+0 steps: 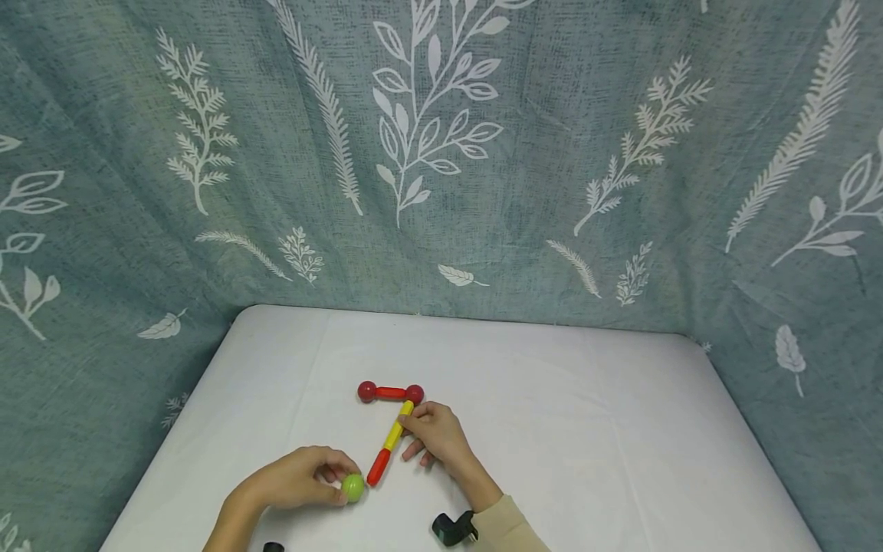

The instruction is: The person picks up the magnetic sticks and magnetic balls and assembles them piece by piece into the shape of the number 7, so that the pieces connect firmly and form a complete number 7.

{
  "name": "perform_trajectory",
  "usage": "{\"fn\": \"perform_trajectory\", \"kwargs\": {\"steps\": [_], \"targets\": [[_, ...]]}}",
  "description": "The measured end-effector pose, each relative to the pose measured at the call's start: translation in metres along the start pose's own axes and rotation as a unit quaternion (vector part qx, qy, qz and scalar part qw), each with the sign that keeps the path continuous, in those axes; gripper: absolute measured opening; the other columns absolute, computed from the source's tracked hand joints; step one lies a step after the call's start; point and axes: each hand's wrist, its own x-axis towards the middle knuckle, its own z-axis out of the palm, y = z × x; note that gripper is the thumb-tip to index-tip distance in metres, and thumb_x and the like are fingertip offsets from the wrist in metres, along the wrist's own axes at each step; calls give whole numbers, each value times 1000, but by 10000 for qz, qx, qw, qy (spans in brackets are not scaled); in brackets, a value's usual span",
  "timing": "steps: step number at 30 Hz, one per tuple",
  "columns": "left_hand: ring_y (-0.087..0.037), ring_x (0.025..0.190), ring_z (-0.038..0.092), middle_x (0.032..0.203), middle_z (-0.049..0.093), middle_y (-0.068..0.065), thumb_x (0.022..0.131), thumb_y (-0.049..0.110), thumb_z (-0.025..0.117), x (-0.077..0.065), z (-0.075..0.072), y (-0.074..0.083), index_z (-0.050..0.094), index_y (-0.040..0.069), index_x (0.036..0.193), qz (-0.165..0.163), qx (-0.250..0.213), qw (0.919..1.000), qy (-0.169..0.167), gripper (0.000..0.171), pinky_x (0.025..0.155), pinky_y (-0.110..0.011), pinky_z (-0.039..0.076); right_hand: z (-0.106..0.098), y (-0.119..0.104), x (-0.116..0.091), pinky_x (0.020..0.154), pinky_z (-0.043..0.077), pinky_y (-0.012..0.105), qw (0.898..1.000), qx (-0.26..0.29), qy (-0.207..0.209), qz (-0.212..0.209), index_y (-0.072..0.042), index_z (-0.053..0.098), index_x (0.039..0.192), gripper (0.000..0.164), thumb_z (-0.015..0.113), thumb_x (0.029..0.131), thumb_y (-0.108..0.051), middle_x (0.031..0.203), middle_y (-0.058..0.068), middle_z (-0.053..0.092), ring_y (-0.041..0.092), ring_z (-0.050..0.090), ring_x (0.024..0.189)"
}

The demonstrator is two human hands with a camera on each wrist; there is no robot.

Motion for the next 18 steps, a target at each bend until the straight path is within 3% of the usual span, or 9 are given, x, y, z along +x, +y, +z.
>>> {"fn": "perform_trajectory", "kwargs": {"steps": [11,18], "targets": [[-13,82,57,85,63,11,78,29,87,5,8,9,71,24,98,-315,290,9990,90,26,73,-28,47,0,0,0,39,44,21,10000,-34,14,-26,-1,58,103,31,71,95,-28,82,9,71,23,69,56],[-12,79,57,83,63,10,76,29,89,8,10,12,69,21,96,-217,279,9993,92,29,71,-27,47,0,0,2,38,44,20,10000,-56,32,-41,-1,58,103,31,71,95,-28,81,9,71,23,69,55]]}}
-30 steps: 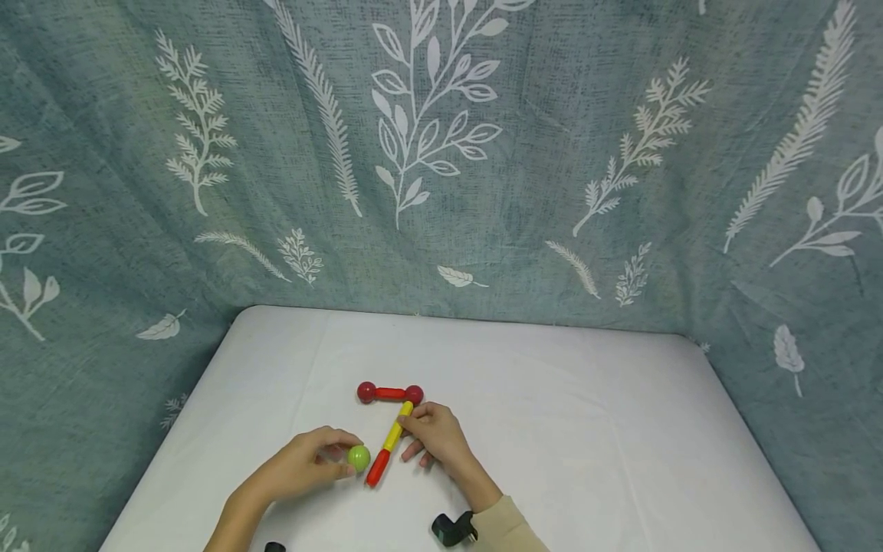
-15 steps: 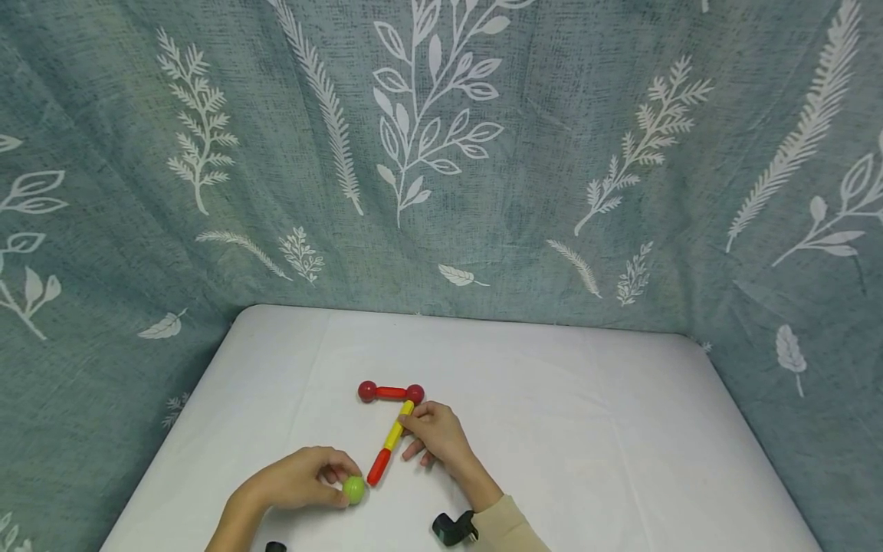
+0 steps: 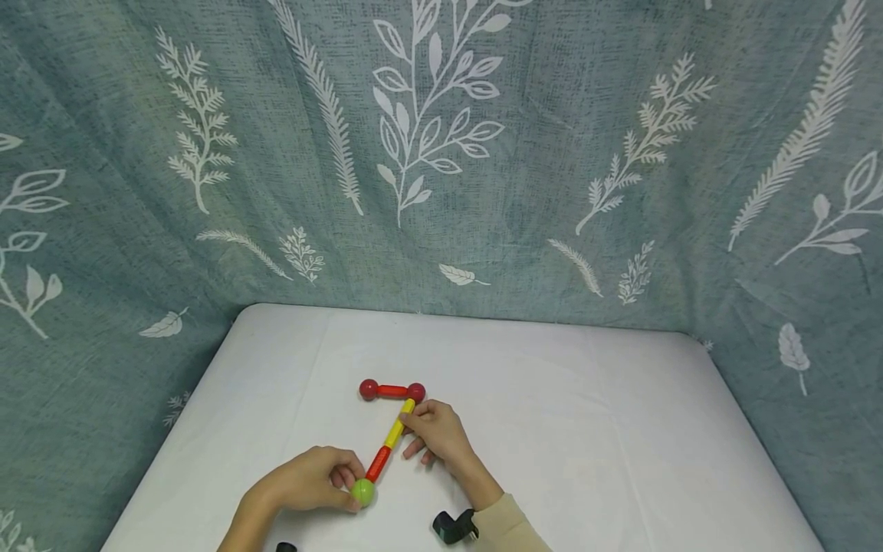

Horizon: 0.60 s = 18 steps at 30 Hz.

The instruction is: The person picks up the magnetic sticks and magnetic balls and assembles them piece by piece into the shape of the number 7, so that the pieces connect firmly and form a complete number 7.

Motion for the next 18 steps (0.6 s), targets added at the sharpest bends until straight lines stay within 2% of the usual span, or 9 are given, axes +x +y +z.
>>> {"fn": "perform_trajectory", "kwargs": {"steps": [13,18], "targets": [[-12,77,55,82,62,5,74,27,90,1,0,3,67,19,95,-36,23,10000,-7,31,69,-27,45,0,-1,1,39,44,20,10000,-19,-3,8,-1,58,103,31,71,95,-29,81,8,71,23,69,56],[-16,74,56,82,62,3,76,25,89,1,-2,6,68,17,99,-120,-65,9998,-153,32,66,-30,45,0,-3,0,38,44,21,10000,-20,-54,-50,0,59,103,31,70,95,-28,81,9,72,24,70,56]]}}
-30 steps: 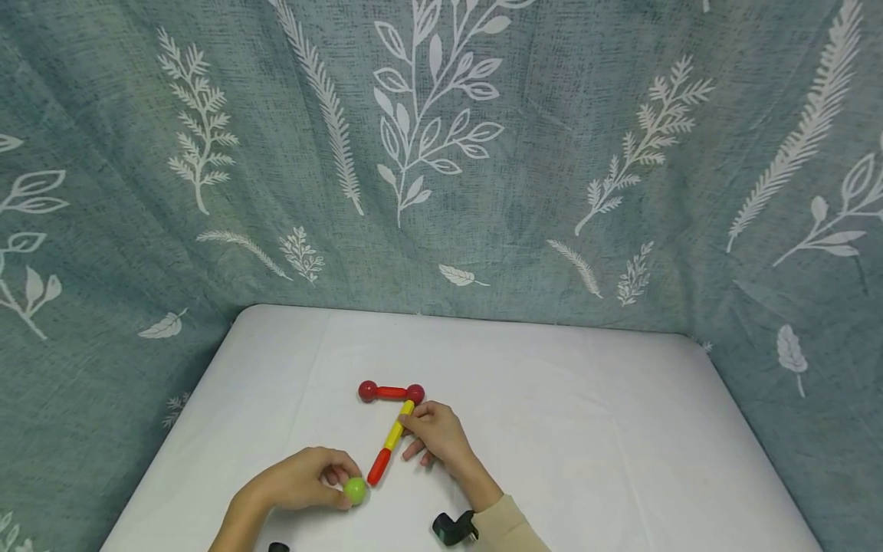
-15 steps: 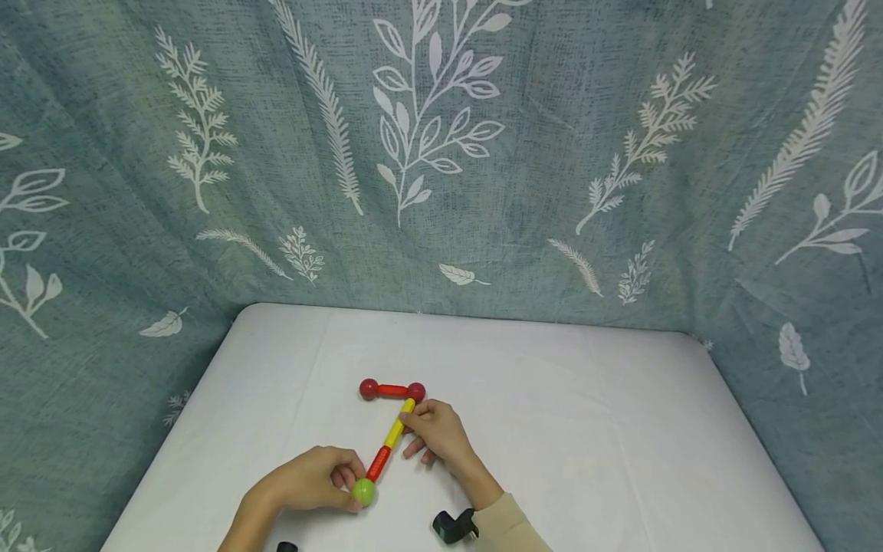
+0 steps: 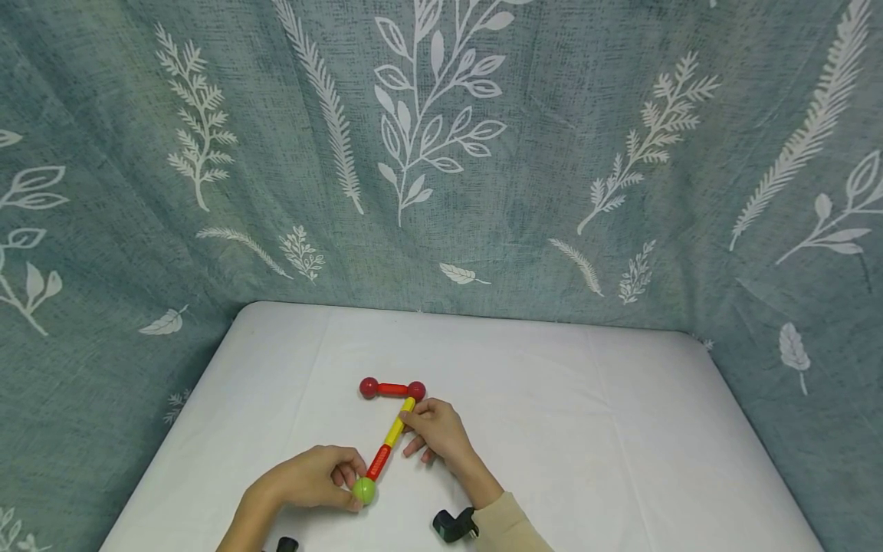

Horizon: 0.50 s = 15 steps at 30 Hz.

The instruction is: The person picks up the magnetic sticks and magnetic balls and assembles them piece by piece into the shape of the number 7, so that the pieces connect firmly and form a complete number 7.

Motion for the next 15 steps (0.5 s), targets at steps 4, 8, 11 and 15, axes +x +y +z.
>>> {"fn": "perform_trajectory", "kwargs": {"steps": [4,8,11,15], "targets": [[-17,77,57,84,62,3,76,26,89,1,-6,4,69,18,103,-180,58,9998,-111,35,69,-33,46,0,-1,-1,38,44,21,10000,-35,10,-13,0,59,103,31,70,96,-28,81,9,72,25,70,56],[-17,81,57,86,62,3,79,25,85,7,-18,7,69,14,107,-90,165,9995,248,34,72,-36,48,0,-1,0,38,44,21,10000,-77,42,14,0,58,103,31,70,95,-29,80,9,71,25,70,57],[-17,84,59,91,63,2,85,22,81,18,-27,8,68,11,112,49,232,9949,981,32,73,-38,50,0,0,0,39,44,21,9999,-104,68,38,-1,58,103,32,70,95,-29,79,8,71,25,70,57],[-20,96,61,109,66,-4,89,19,78,36,-37,8,67,11,122,44,320,9796,1983,36,79,-41,52,0,0,0,39,44,21,9999,-102,66,65,-1,58,103,33,70,95,-30,80,9,71,24,70,56]]}}
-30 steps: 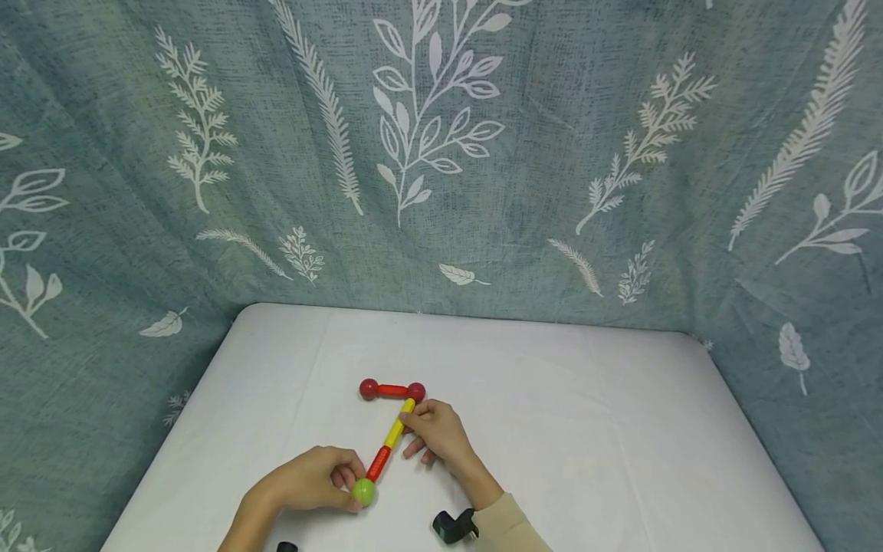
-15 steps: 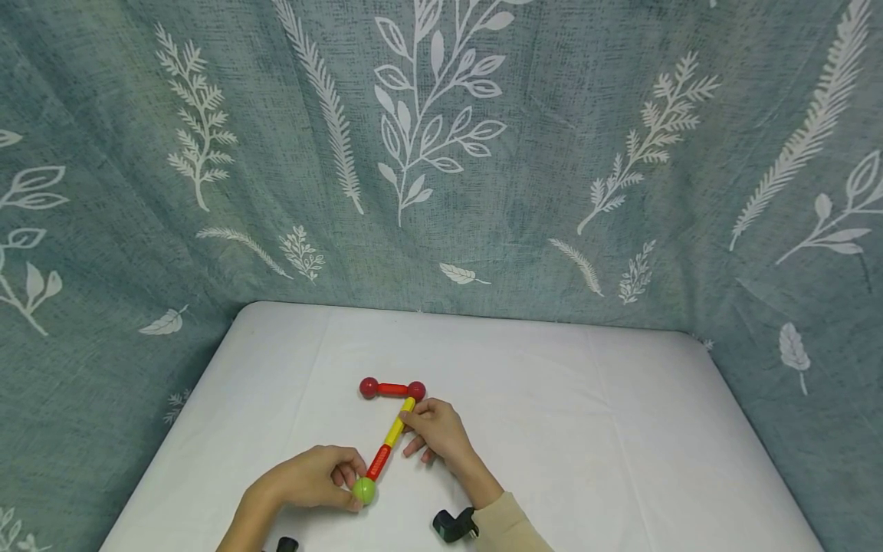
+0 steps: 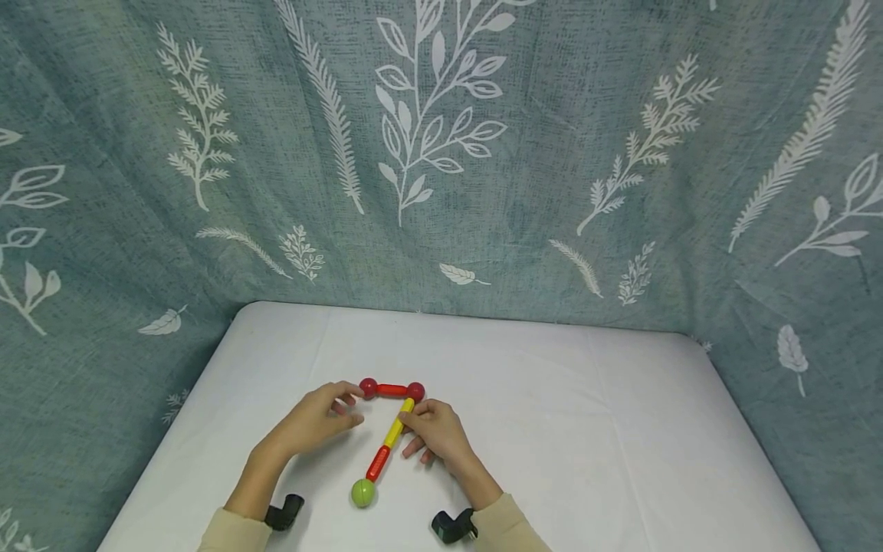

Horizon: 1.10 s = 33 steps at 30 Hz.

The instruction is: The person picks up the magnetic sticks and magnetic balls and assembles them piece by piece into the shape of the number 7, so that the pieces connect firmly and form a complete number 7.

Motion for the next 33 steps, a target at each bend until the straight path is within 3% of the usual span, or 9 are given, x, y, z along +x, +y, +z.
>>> {"fn": "perform_trajectory", "kwargs": {"steps": [4,12,20,26,33], "targets": [[-28,106,60,125,61,-12,90,18,76,19,0,-2,62,10,133,26,136,9989,454,46,85,-47,52,0,1,0,39,44,21,10000,38,-26,2,-1,58,104,34,71,95,-30,81,10,71,24,70,56],[-27,107,58,131,58,-12,90,20,77,41,6,-9,59,11,137,-34,145,9990,421,51,86,-47,51,0,0,-1,39,44,21,10000,76,-21,2,-1,58,103,34,71,94,-31,82,10,71,24,70,56],[-24,106,62,129,61,-11,89,12,77,46,12,-13,58,9,136,-141,-306,9988,364,51,85,-43,52,0,-1,-2,39,45,21,10000,58,-39,-37,-1,58,103,33,71,95,-30,81,10,71,24,70,56],[-21,101,63,115,66,-5,88,7,76,49,16,-19,64,9,128,-195,-323,9986,378,42,82,-41,53,0,-2,-2,39,45,21,10000,75,-48,-30,-1,58,103,33,71,95,-30,80,10,70,24,69,56],[-20,100,63,113,67,-3,88,6,76,49,19,-21,66,9,124,-139,-390,9983,419,38,81,-39,53,-2,-1,-2,39,45,21,9998,186,-69,59,-1,58,103,32,71,94,-28,80,12,71,23,70,56]]}}
